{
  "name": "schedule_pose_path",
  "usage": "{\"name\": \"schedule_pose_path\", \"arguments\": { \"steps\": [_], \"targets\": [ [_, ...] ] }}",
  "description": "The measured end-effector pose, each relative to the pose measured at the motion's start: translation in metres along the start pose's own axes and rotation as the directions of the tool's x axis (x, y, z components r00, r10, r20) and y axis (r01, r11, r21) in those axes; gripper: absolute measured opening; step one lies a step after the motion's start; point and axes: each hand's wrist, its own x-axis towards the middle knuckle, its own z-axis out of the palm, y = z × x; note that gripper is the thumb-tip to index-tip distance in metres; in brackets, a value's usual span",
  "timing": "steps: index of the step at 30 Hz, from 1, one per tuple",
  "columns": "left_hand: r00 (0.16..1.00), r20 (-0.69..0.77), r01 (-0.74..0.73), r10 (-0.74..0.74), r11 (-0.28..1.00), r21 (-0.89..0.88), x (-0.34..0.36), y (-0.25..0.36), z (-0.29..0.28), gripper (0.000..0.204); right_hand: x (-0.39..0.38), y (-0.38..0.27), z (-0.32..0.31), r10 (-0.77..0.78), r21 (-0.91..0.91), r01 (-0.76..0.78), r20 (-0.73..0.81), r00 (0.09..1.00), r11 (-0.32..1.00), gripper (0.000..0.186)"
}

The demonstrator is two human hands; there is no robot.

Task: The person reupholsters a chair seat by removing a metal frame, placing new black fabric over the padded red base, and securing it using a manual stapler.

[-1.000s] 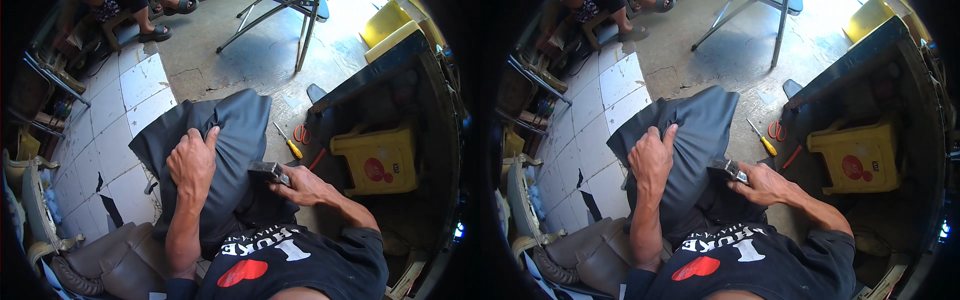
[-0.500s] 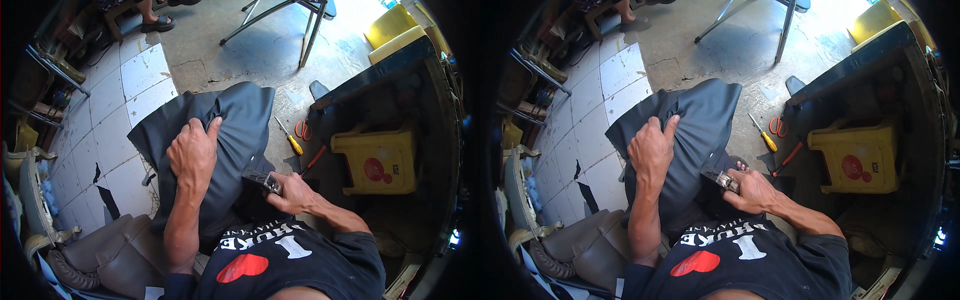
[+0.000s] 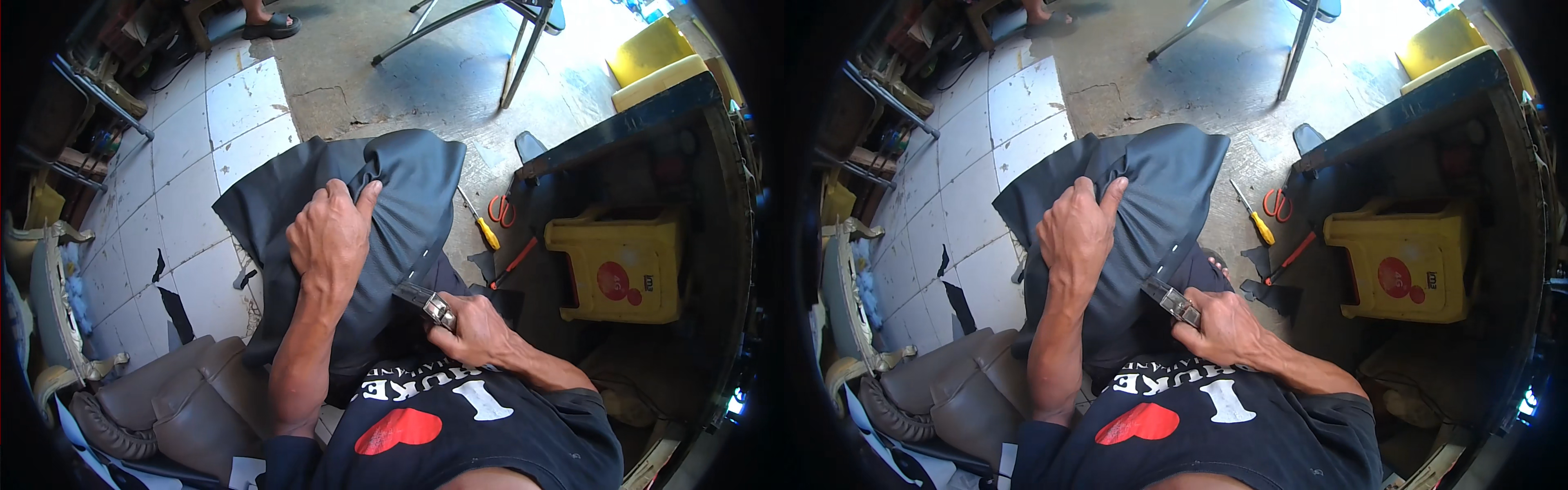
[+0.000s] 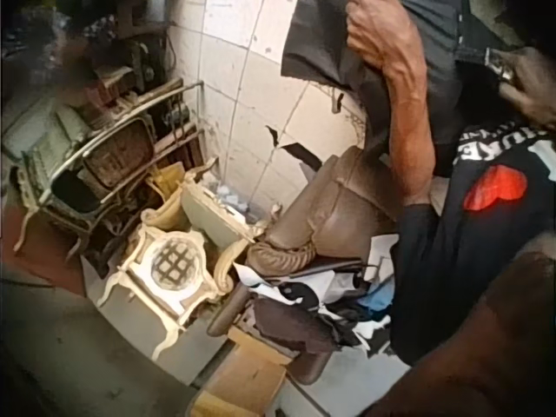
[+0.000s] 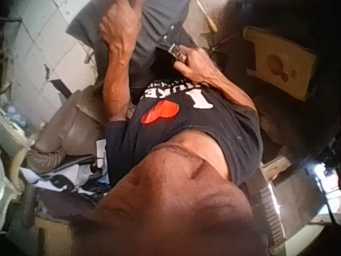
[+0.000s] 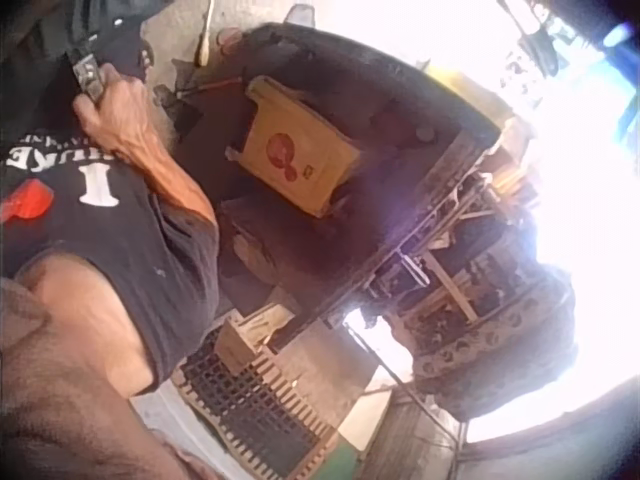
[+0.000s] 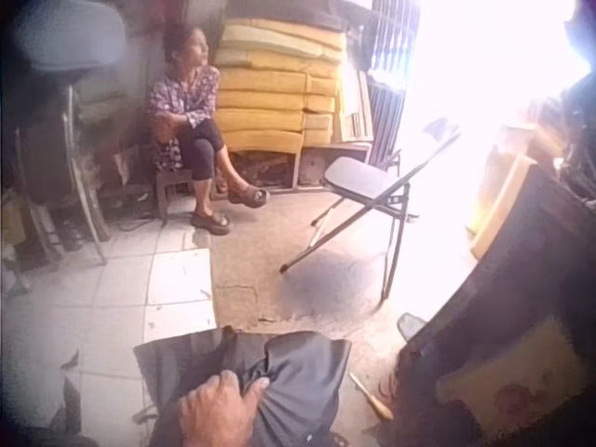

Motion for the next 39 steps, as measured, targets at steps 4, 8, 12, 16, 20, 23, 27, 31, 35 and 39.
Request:
{"name": "schedule_pose_path", "arguments": {
  "steps": [4, 8, 12, 16, 20, 23, 27, 31, 35, 39],
  "targets": [
    [1.000, 0.002, 0.002, -0.002, 1.000, 0.015, 0.000, -0.005, 0.000, 0.056, -0.015, -0.014, -0.003, -0.175, 0.036, 0.173, 0.041, 0.984, 0.984, 0.029],
    [1.000, -0.015, -0.008, 0.008, 1.000, 0.008, -0.001, 0.000, -0.004, 0.056, -0.009, -0.013, 0.027, -0.088, -0.055, 0.088, 0.002, 0.996, 0.995, 0.035],
    [1.000, -0.010, 0.015, -0.015, 1.000, 0.014, -0.003, -0.003, -0.001, 0.056, -0.014, -0.015, 0.029, -0.100, -0.008, 0.100, -0.003, 0.995, 0.995, 0.033],
    [1.000, -0.016, -0.005, 0.005, 1.000, -0.005, -0.003, -0.004, -0.005, 0.057, -0.023, -0.023, 0.030, -0.219, -0.017, 0.219, -0.011, 0.976, 0.976, 0.034],
    [1.000, 0.013, 0.012, -0.012, 1.000, -0.019, -0.006, 0.000, -0.010, 0.058, -0.015, -0.020, 0.047, -0.153, -0.079, 0.151, -0.013, 0.988, 0.985, 0.037],
    [0.999, 0.032, 0.018, -0.017, 0.999, -0.039, -0.007, -0.001, -0.010, 0.059, -0.023, -0.024, 0.032, -0.156, -0.046, 0.156, 0.003, 0.988, 0.987, 0.037],
    [0.999, 0.028, 0.017, -0.016, 0.999, -0.046, -0.011, -0.004, -0.012, 0.058, -0.029, -0.009, -0.020, -0.060, 0.098, 0.051, 0.083, 0.995, 0.994, 0.045],
    [1.000, -0.003, -0.009, 0.009, 0.999, -0.053, -0.015, -0.005, -0.010, 0.057, -0.020, 0.017, -0.048, -0.024, 0.062, 0.029, -0.079, 0.997, 0.998, 0.044],
    [0.999, -0.021, -0.029, 0.028, 0.998, -0.047, -0.013, 0.002, -0.010, 0.057, -0.001, 0.020, -0.058, 0.052, 0.006, -0.051, -0.034, 0.998, 0.999, 0.038],
    [1.000, -0.010, -0.012, 0.012, 1.000, -0.020, -0.013, 0.008, -0.006, 0.057, 0.018, 0.048, -0.049, 0.090, -0.034, -0.092, -0.048, 0.995, 0.995, 0.044]
  ]
}}
